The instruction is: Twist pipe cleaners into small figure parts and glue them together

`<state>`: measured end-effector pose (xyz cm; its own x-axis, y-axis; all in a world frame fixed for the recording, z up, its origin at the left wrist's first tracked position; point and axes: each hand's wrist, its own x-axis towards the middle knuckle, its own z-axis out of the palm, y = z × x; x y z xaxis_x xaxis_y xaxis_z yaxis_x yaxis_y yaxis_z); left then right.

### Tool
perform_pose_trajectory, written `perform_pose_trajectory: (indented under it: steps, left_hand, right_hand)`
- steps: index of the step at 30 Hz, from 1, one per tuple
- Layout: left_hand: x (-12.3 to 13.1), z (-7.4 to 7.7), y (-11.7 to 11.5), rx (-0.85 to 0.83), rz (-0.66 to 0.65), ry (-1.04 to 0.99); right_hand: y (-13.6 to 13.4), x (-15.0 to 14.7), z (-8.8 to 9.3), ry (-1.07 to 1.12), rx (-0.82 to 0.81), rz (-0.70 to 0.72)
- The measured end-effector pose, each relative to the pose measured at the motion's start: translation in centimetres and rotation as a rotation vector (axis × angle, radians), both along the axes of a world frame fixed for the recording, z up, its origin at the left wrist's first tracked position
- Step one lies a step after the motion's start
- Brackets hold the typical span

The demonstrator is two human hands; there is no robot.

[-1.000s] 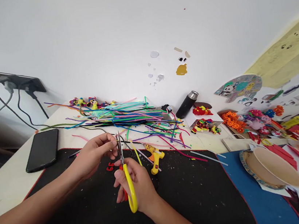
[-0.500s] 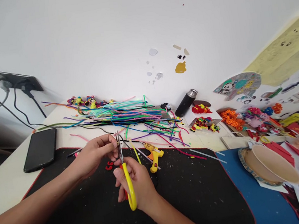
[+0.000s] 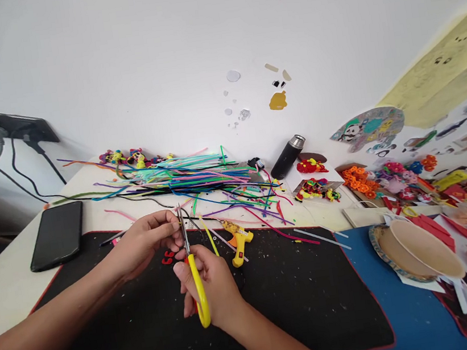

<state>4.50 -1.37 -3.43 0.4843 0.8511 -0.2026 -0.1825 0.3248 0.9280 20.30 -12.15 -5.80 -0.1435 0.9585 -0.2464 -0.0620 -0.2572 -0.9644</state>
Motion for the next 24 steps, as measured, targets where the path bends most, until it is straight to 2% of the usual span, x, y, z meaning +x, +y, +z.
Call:
perform_pose_trajectory:
  steps: [15, 24]
  left_hand:
    - [0.4, -0.7, 0.0, -0.004, 0.013, 0.036]
    - [1.0, -1.3, -0.2, -0.051, 0.005, 0.054]
  right_hand:
    - [0.3, -0.7, 0.1, -0.064, -0.106, -0.064]
    - [0.5, -0.9, -1.2, -0.062, -0.142, -0.13]
